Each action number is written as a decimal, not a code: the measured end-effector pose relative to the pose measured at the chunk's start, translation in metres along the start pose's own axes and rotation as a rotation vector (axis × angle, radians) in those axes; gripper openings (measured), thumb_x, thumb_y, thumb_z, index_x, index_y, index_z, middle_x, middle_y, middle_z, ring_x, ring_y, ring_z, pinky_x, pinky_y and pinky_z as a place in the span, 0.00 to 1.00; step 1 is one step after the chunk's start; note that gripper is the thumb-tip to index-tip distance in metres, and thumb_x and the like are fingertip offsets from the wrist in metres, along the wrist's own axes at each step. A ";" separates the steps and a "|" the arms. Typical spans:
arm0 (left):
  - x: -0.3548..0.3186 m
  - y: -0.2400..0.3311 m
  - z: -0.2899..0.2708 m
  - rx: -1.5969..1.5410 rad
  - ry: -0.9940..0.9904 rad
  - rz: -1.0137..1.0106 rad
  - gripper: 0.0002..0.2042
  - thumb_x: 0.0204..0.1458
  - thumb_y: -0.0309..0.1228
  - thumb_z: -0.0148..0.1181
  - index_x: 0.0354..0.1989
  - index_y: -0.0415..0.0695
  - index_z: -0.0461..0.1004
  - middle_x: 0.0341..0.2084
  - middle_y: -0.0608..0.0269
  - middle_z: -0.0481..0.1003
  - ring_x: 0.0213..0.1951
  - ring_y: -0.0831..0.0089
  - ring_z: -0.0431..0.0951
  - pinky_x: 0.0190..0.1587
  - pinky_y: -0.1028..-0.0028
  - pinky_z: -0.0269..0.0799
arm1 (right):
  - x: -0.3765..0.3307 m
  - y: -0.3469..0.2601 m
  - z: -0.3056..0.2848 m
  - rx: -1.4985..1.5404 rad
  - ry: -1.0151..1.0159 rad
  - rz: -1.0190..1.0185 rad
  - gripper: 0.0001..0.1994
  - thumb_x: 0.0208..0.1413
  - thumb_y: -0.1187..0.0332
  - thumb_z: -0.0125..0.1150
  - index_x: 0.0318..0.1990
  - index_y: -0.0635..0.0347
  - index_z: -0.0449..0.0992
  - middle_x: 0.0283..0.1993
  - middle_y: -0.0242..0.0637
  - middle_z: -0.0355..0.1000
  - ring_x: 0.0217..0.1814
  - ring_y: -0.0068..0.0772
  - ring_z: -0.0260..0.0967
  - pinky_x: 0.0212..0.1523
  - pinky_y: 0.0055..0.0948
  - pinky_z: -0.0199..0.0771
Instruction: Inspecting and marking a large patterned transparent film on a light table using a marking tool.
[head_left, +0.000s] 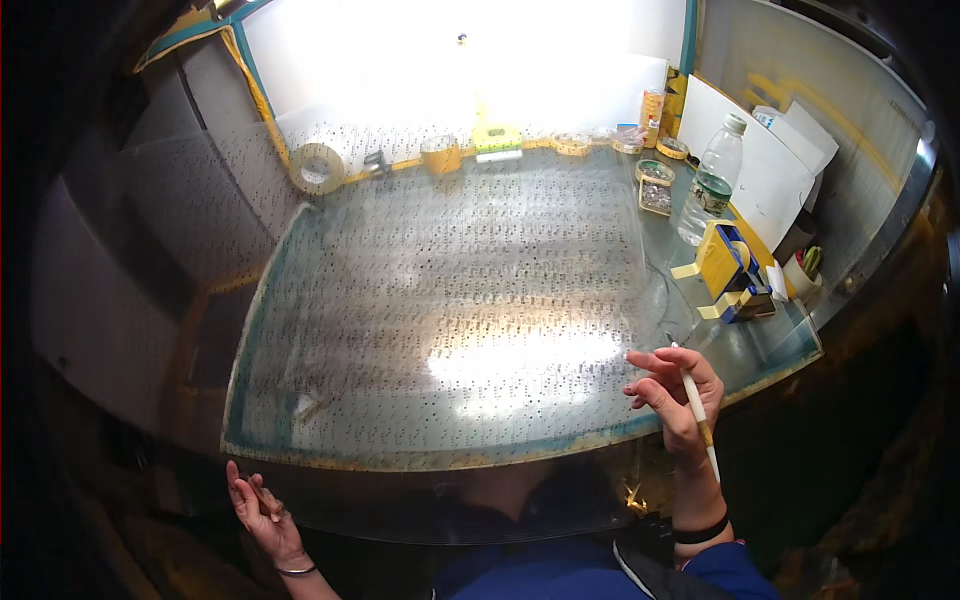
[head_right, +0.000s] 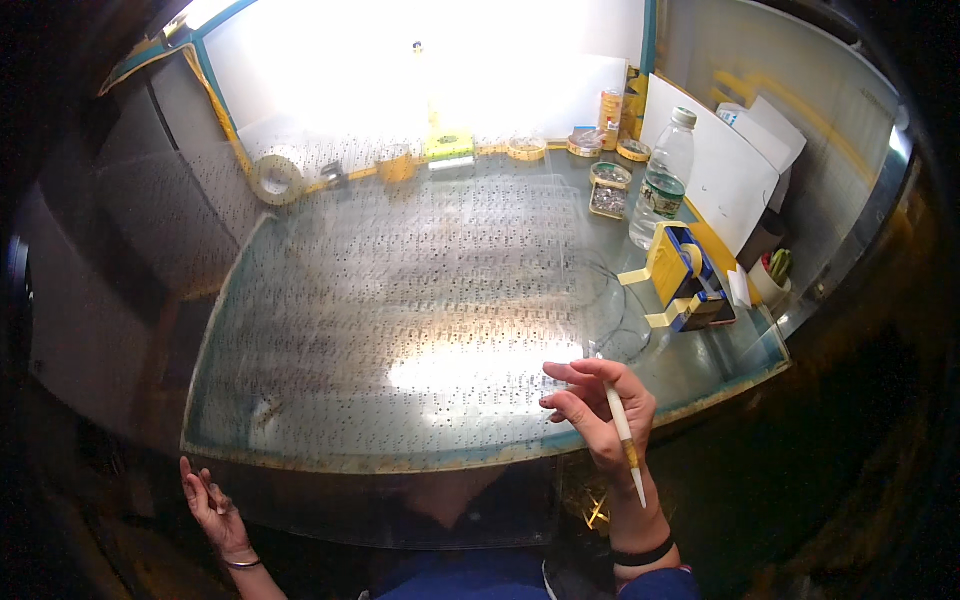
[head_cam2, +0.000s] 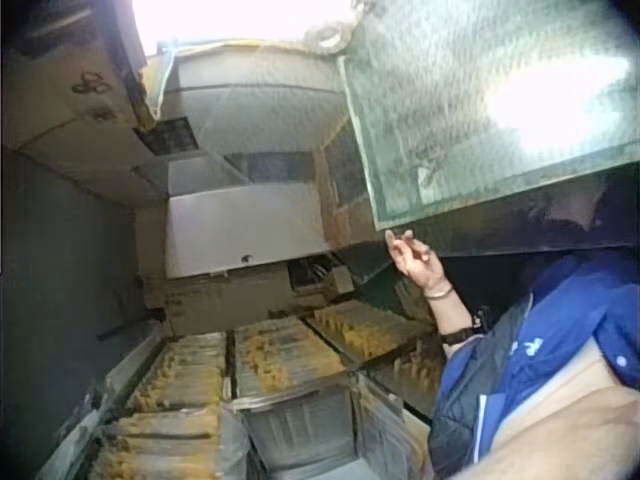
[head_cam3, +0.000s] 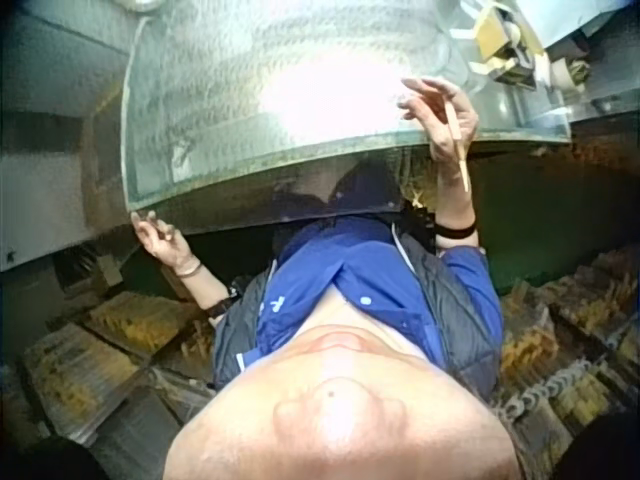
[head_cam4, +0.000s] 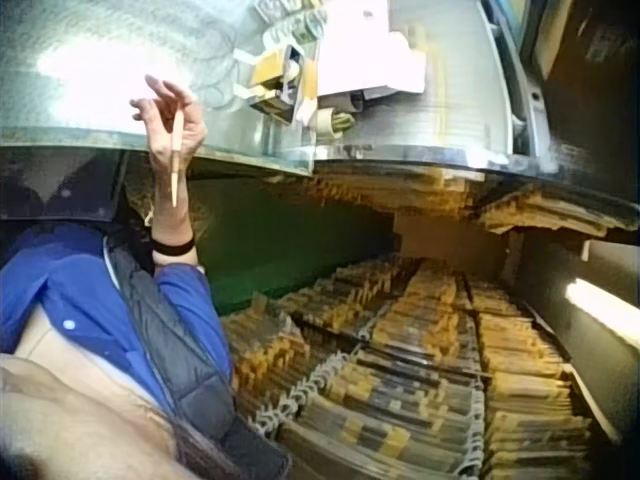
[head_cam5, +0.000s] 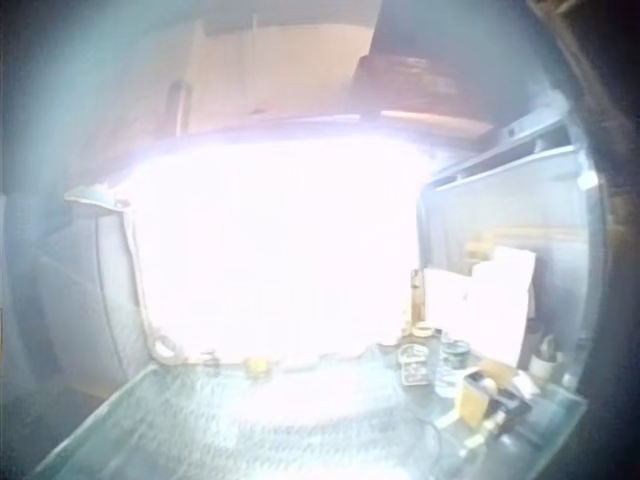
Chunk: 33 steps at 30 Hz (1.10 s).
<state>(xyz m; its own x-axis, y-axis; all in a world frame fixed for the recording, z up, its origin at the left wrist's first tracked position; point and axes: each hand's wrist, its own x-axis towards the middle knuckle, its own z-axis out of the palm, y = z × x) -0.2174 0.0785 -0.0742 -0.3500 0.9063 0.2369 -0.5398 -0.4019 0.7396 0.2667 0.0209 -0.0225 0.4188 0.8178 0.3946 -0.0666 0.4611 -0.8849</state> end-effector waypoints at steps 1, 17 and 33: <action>0.000 0.001 0.000 0.007 0.024 -0.005 0.19 0.60 0.32 0.42 0.60 0.46 0.57 0.37 0.54 0.76 0.14 0.88 0.62 0.12 0.90 0.58 | -0.001 -0.001 0.000 -0.002 0.004 0.000 0.16 0.46 0.82 0.59 0.45 0.64 0.68 0.41 0.50 0.73 0.34 0.30 0.75 0.31 0.22 0.76; 0.002 0.001 -0.009 -0.089 -0.033 -0.043 0.19 0.61 0.32 0.39 0.61 0.46 0.54 0.39 0.48 0.75 0.15 0.83 0.69 0.14 0.86 0.69 | -0.005 -0.006 0.002 0.000 0.019 -0.006 0.16 0.46 0.82 0.59 0.45 0.64 0.68 0.41 0.51 0.73 0.33 0.30 0.75 0.30 0.21 0.75; 0.008 0.004 -0.013 -0.088 -0.189 -0.024 0.19 0.61 0.32 0.39 0.61 0.46 0.54 0.42 0.48 0.73 0.21 0.85 0.72 0.16 0.88 0.70 | -0.007 -0.009 0.003 0.008 0.021 -0.009 0.16 0.46 0.82 0.59 0.44 0.64 0.68 0.41 0.51 0.73 0.31 0.29 0.75 0.30 0.21 0.76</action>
<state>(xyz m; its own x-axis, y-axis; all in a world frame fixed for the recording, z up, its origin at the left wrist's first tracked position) -0.2320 0.0831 -0.0776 -0.1909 0.9210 0.3395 -0.6140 -0.3819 0.6907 0.2611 0.0119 -0.0162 0.4379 0.8065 0.3972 -0.0702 0.4711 -0.8793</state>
